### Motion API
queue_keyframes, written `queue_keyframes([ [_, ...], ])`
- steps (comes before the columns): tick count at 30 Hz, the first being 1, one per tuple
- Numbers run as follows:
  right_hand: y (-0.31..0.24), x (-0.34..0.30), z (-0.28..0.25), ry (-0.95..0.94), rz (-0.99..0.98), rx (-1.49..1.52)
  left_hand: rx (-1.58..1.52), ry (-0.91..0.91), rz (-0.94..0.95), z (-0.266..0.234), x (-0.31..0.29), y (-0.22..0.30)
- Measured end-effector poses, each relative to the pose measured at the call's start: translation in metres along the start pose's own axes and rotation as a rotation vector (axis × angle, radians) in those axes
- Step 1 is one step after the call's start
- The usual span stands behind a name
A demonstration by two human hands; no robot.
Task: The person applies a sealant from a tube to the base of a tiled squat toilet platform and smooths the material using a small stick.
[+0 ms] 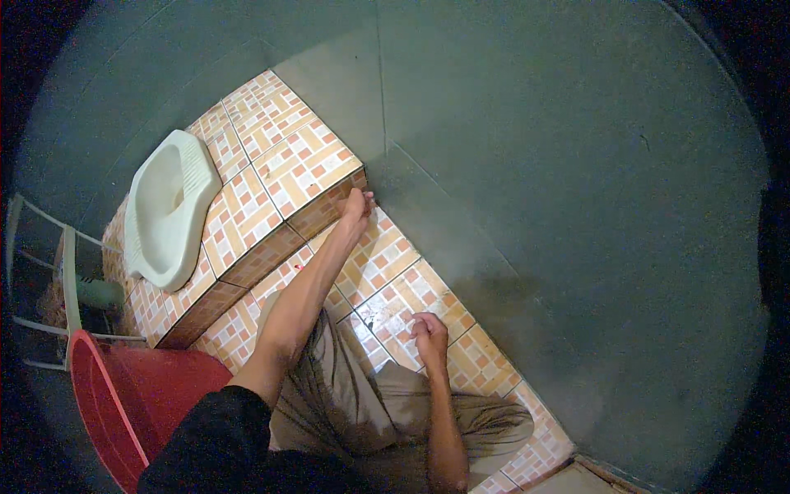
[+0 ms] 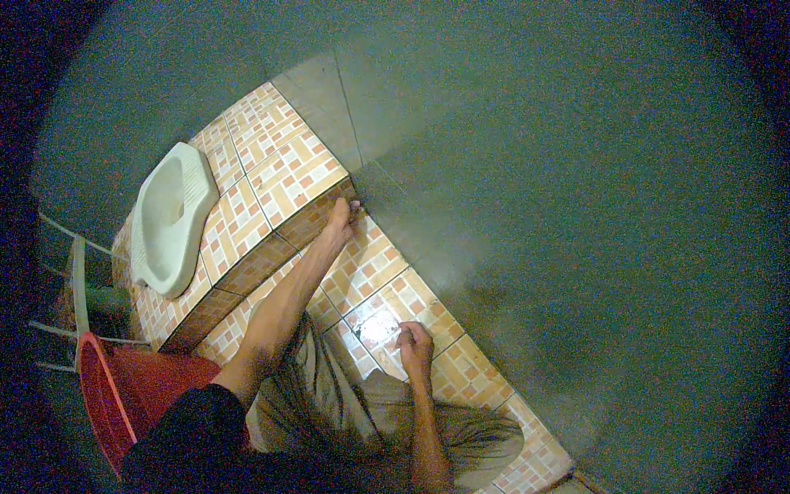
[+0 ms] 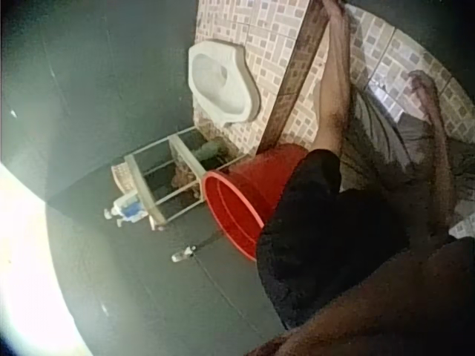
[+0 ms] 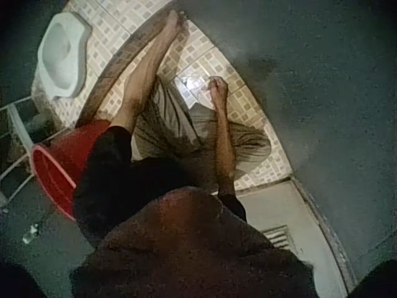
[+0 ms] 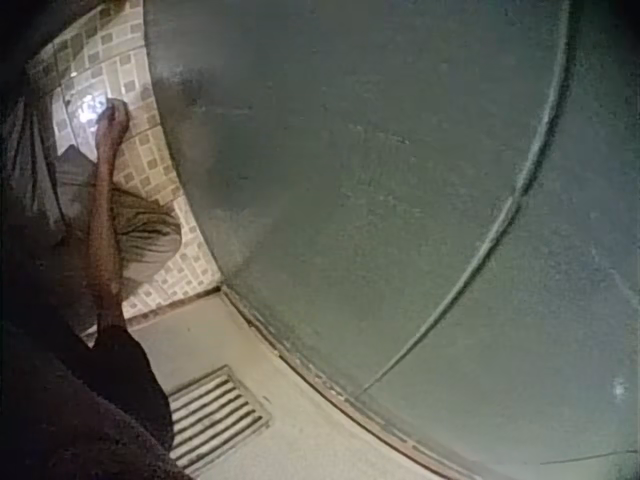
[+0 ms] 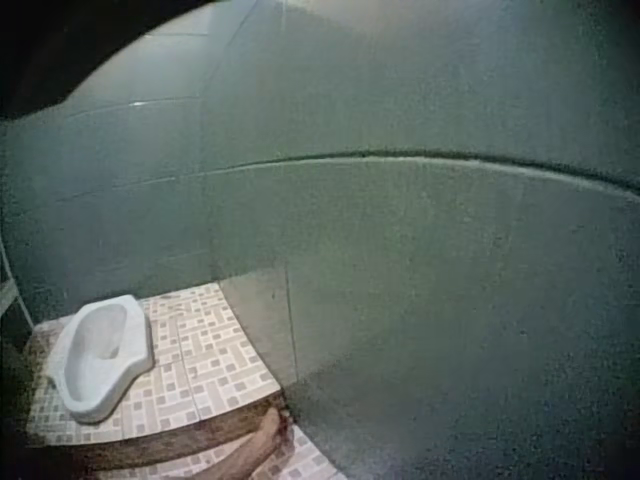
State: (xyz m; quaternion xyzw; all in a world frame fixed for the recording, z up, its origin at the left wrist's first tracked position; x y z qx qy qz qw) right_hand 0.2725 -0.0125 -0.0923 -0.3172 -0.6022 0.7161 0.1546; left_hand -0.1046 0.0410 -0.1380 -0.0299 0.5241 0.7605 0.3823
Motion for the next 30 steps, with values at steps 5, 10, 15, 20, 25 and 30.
queue_keyframes([
  [5, -0.001, -0.004, -0.01, 0.021, 0.023, 0.02, 0.005, -0.136, -0.11, 0.023, -0.009, -0.011],
  [10, -0.005, 0.004, 0.018, -0.029, 0.001, 0.012, 0.018, -0.12, -0.098, -0.028, 0.027, -0.002],
  [15, 0.001, -0.006, -0.016, 0.028, -0.013, -0.055, 0.01, -0.075, -0.132, 0.022, -0.026, -0.015],
  [20, -0.003, -0.004, -0.006, 0.008, 0.005, -0.008, -0.06, 0.035, -0.044, 0.004, -0.01, -0.012],
  [25, -0.011, 0.004, 0.024, -0.044, -0.007, 0.044, -0.097, -0.032, 0.01, -0.042, 0.04, -0.003],
  [30, -0.001, -0.007, -0.02, 0.038, -0.007, -0.032, -0.032, -0.117, -0.113, 0.03, -0.017, -0.022],
])
Point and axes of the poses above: each hand's wrist, its own x-axis towards the middle knuckle, its own z-axis out of the palm, y = z × x, the point moved 9 cm from there along x, towards the middle knuckle, and after that the axes turned 15 degrees about -y, right-handed, at the moved point
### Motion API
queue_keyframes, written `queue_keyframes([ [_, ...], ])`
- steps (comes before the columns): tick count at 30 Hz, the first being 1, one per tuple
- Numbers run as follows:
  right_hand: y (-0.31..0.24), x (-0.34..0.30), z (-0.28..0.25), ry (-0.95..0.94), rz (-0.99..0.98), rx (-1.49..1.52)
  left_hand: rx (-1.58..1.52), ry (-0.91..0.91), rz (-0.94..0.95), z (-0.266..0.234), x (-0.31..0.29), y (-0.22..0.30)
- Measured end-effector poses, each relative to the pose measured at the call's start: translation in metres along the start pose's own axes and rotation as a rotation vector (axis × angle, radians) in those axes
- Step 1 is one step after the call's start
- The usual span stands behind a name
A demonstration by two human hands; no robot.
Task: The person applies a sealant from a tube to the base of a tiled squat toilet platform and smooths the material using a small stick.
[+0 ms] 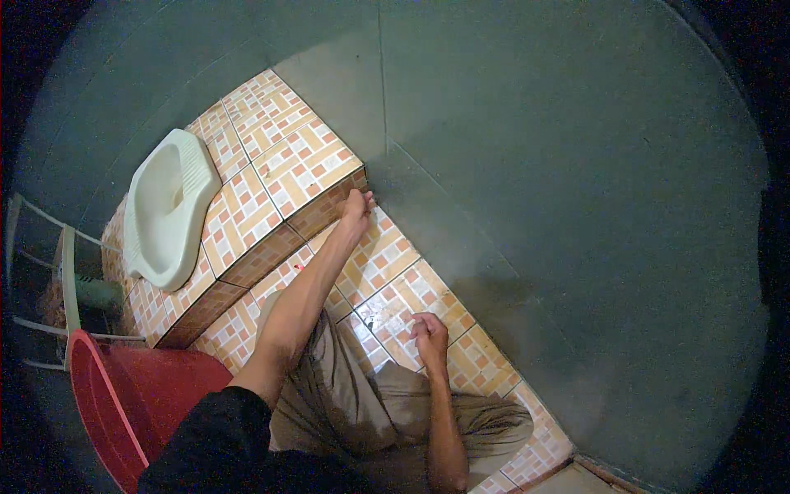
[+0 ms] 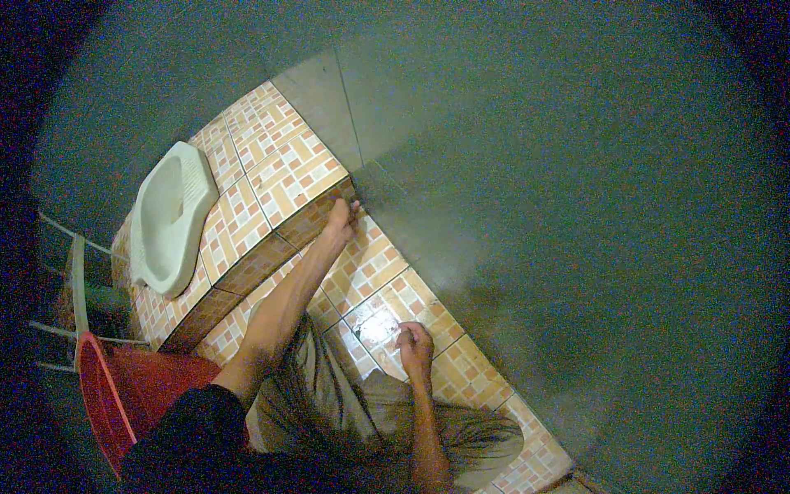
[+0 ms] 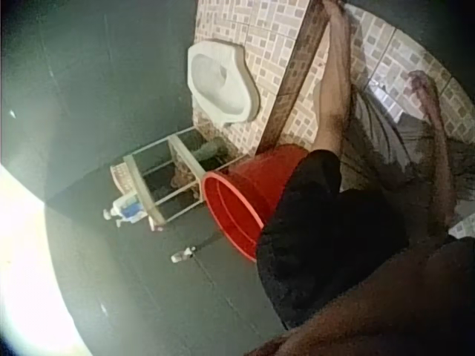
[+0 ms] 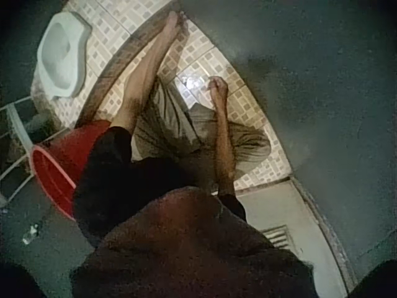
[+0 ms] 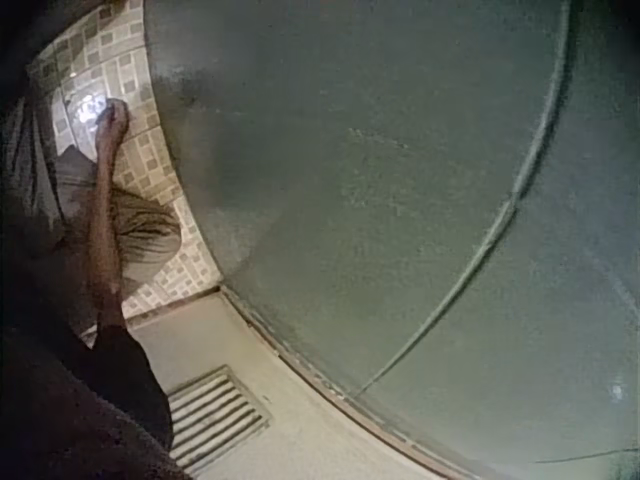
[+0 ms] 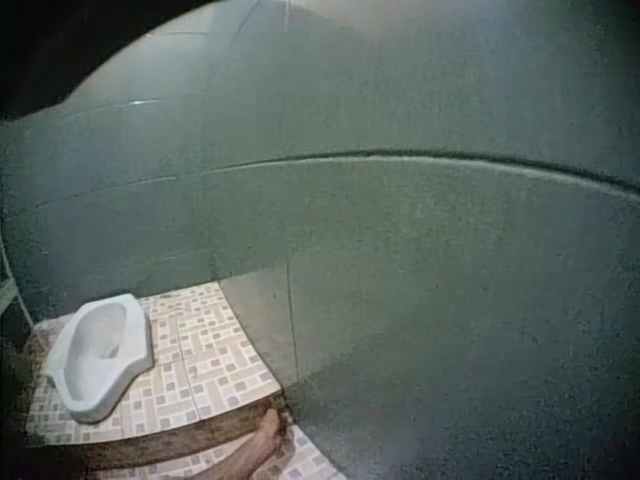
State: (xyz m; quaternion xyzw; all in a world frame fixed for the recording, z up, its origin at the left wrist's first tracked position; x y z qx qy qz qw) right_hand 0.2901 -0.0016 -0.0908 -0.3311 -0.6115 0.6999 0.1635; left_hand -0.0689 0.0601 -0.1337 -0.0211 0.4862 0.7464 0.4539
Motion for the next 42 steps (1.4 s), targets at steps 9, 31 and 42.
queue_keyframes([
  [9, -0.001, 0.004, 0.017, -0.032, 0.01, 0.034, 0.059, 0.089, 0.124, -0.008, -0.021, 0.033],
  [31, -0.008, 0.006, 0.029, -0.06, -0.035, 0.049, 0.057, 0.026, 0.113, -0.045, 0.022, 0.023],
  [42, 0.0, 0.005, 0.016, -0.023, -0.002, 0.014, 0.034, 0.109, 0.077, -0.039, 0.022, 0.005],
])
Point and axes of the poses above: each hand's wrist, its own x-axis towards the middle knuckle, its own z-axis out of the palm, y = z × x, the point moved 9 cm from there along x, towards the middle knuckle, and after that the axes turned 15 degrees about -y, right-handed, at the moved point
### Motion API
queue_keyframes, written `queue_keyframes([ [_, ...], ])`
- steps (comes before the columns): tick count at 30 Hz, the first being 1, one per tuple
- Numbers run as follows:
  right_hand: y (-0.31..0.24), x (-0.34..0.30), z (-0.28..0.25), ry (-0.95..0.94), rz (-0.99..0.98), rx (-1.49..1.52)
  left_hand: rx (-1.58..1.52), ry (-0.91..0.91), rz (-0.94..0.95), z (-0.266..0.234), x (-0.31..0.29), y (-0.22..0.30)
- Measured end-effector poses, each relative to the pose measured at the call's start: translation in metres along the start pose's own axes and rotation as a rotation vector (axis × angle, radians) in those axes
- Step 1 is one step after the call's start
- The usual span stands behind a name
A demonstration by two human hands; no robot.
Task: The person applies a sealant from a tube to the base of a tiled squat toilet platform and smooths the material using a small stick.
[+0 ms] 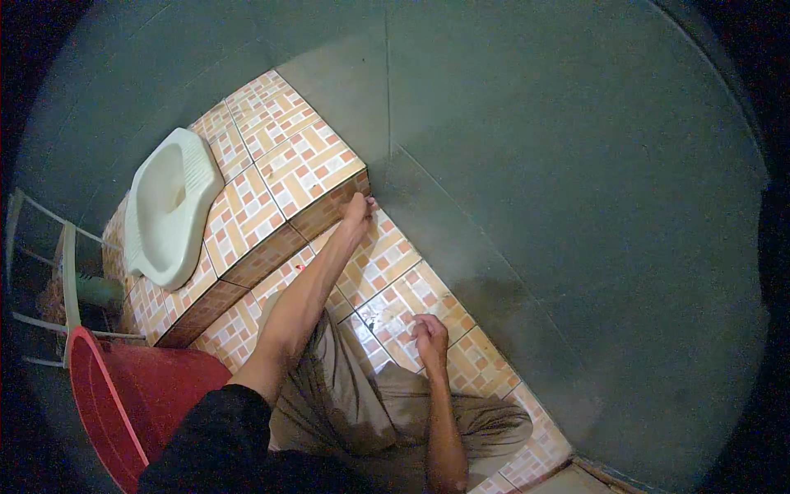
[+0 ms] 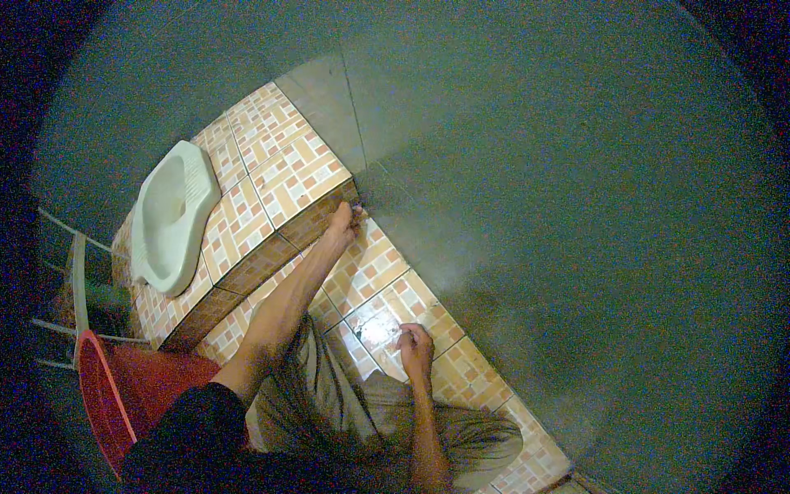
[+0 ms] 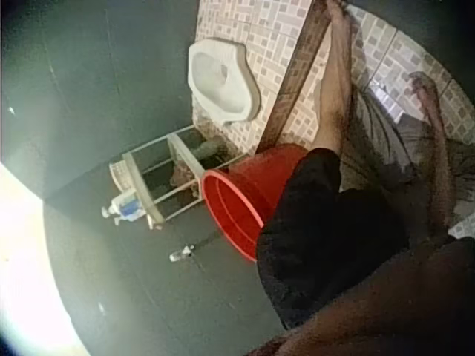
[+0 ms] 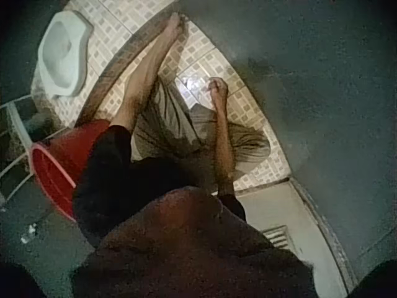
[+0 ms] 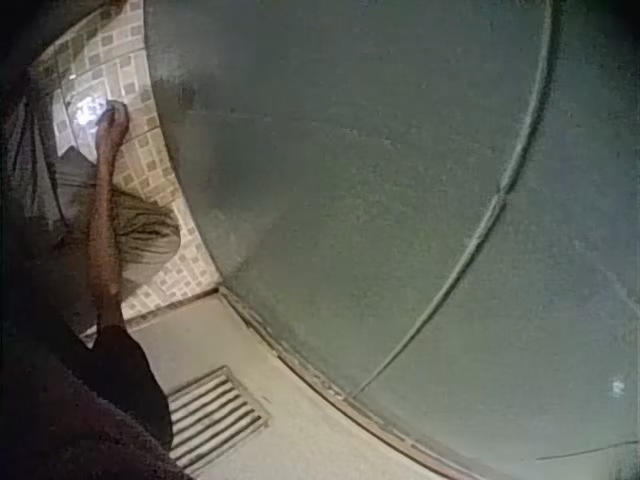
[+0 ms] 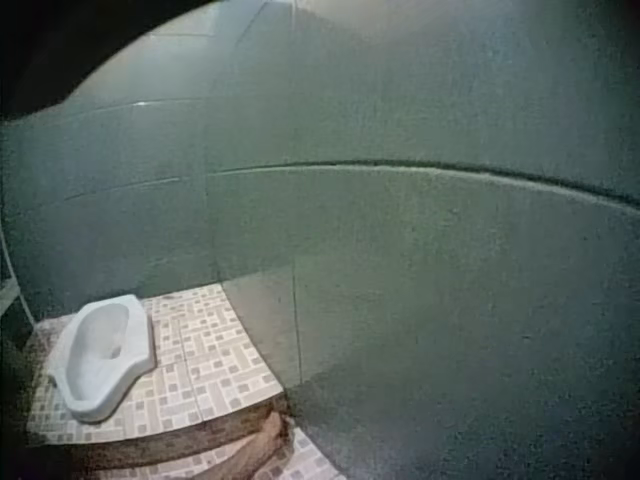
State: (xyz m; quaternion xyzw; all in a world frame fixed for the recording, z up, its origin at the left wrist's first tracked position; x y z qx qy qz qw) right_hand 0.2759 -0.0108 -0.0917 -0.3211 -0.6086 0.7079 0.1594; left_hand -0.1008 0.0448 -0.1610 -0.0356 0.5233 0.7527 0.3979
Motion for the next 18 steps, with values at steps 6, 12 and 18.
queue_keyframes([
  [6, -0.001, -0.002, -0.006, 0.004, 0.001, 0.018, -0.115, 0.006, -0.028, 0.015, -0.02, -0.003],
  [12, 0.005, 0.0, -0.001, -0.003, 0.07, 0.035, -0.056, 0.02, 0.027, 0.014, -0.032, 0.012],
  [18, 0.002, 0.001, -0.001, 0.019, -0.019, 0.005, -0.014, -0.015, -0.014, 0.014, -0.028, 0.013],
])
Point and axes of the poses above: each hand's wrist, its own x-axis towards the middle knuckle, its own z-axis out of the palm, y = z × x, the point moved 9 cm from there along x, towards the middle knuckle, and after that the axes turned 15 degrees about -y, right-handed, at the moved point
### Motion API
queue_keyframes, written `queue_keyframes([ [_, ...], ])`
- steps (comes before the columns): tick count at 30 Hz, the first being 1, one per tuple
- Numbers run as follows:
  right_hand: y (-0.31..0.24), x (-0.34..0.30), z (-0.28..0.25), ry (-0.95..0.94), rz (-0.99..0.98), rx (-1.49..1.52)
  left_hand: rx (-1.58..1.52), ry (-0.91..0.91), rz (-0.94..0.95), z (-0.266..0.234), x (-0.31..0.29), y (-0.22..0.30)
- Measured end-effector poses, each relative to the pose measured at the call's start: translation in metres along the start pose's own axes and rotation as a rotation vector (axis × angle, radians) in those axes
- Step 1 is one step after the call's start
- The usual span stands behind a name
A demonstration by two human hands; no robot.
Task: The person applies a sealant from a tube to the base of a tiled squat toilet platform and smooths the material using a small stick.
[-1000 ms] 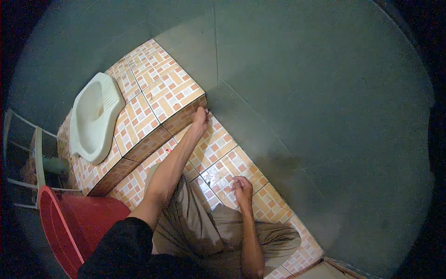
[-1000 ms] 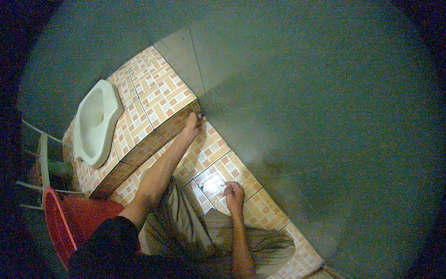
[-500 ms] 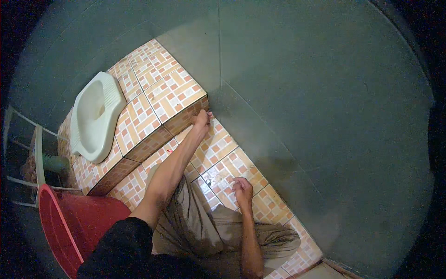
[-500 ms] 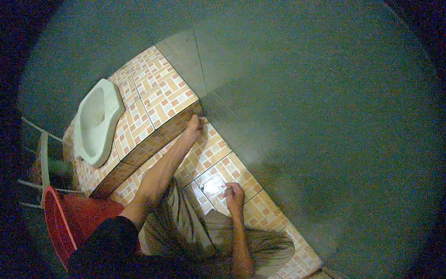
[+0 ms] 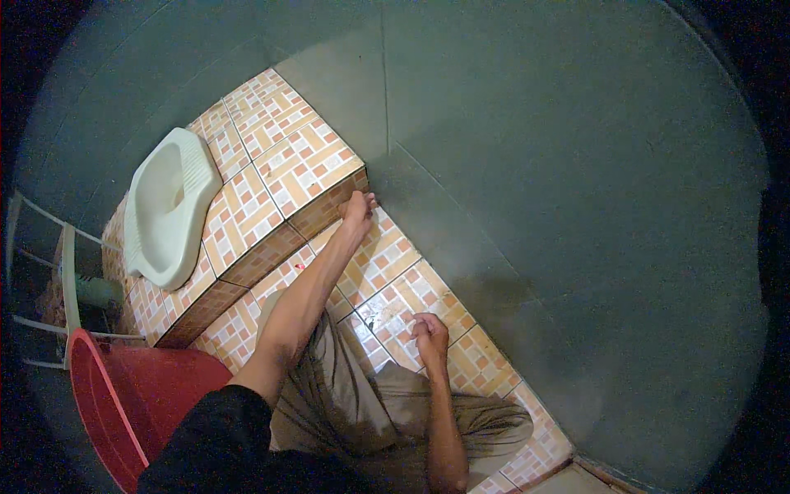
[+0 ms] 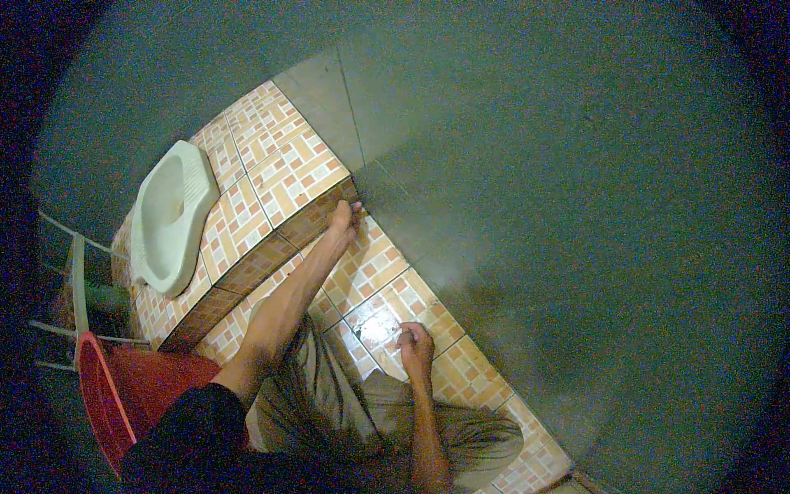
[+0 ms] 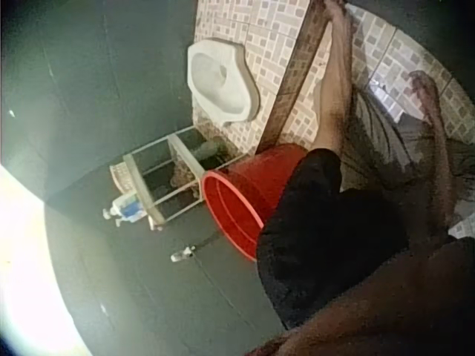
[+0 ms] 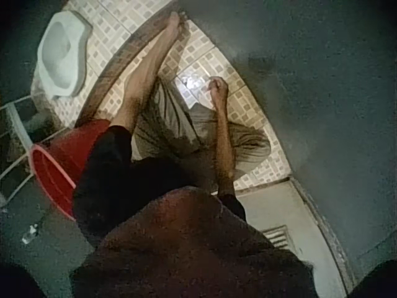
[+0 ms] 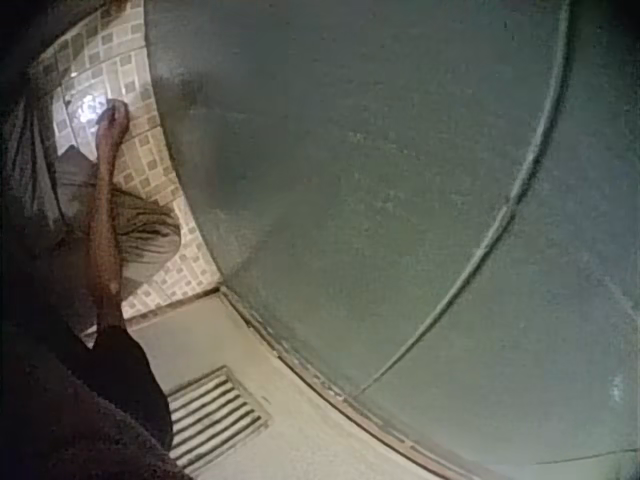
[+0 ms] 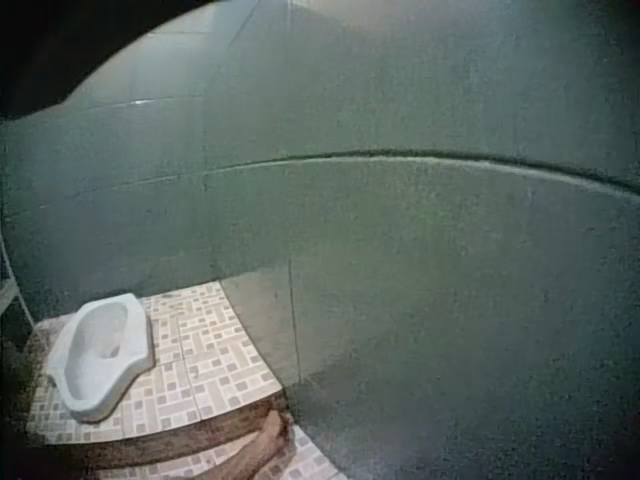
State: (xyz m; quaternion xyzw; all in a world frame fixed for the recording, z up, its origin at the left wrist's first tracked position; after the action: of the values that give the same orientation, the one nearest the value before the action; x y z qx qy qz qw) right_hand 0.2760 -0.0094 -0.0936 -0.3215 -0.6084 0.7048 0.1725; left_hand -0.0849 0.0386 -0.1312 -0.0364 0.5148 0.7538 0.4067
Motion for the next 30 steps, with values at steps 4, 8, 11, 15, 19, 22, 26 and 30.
queue_keyframes([
  [4, -0.007, -0.001, 0.004, -0.028, -0.027, 0.025, -0.006, -0.009, 0.021, -0.005, 0.003, 0.003],
  [8, -0.005, -0.002, -0.001, -0.009, -0.002, 0.036, 0.068, -0.017, -0.019, 0.003, -0.002, 0.001],
  [11, -0.007, -0.002, 0.002, -0.011, -0.015, 0.048, -0.006, -0.039, 0.02, 0.002, 0.004, 0.002],
  [15, -0.001, -0.001, 0.001, -0.015, 0.042, 0.002, -0.022, 0.001, 0.046, -0.001, 0.006, -0.001],
  [19, -0.001, -0.003, -0.003, -0.005, 0.026, 0.004, -0.066, 0.053, 0.056, 0.004, 0.005, -0.002],
  [22, -0.004, -0.003, 0.002, -0.027, 0.043, 0.027, -0.049, 0.028, 0.056, -0.004, 0.005, 0.0],
  [26, 0.001, -0.003, -0.004, -0.017, 0.045, 0.009, -0.031, 0.05, 0.095, 0.003, -0.001, -0.001],
  [30, 0.002, -0.001, 0.001, -0.033, 0.041, -0.003, 0.017, 0.036, 0.046, -0.01, 0.013, -0.003],
])
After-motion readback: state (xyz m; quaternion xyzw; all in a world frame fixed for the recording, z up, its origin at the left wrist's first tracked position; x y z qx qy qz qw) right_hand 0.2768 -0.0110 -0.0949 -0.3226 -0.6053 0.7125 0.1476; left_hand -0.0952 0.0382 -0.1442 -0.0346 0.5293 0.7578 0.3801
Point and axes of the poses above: each hand's wrist, its own x-axis towards the middle knuckle, its own z-axis out of the palm, y = z × x, the point moved 9 cm from there along x, towards the middle knuckle, and after that the axes turned 15 degrees about -y, right-handed, at the moved point
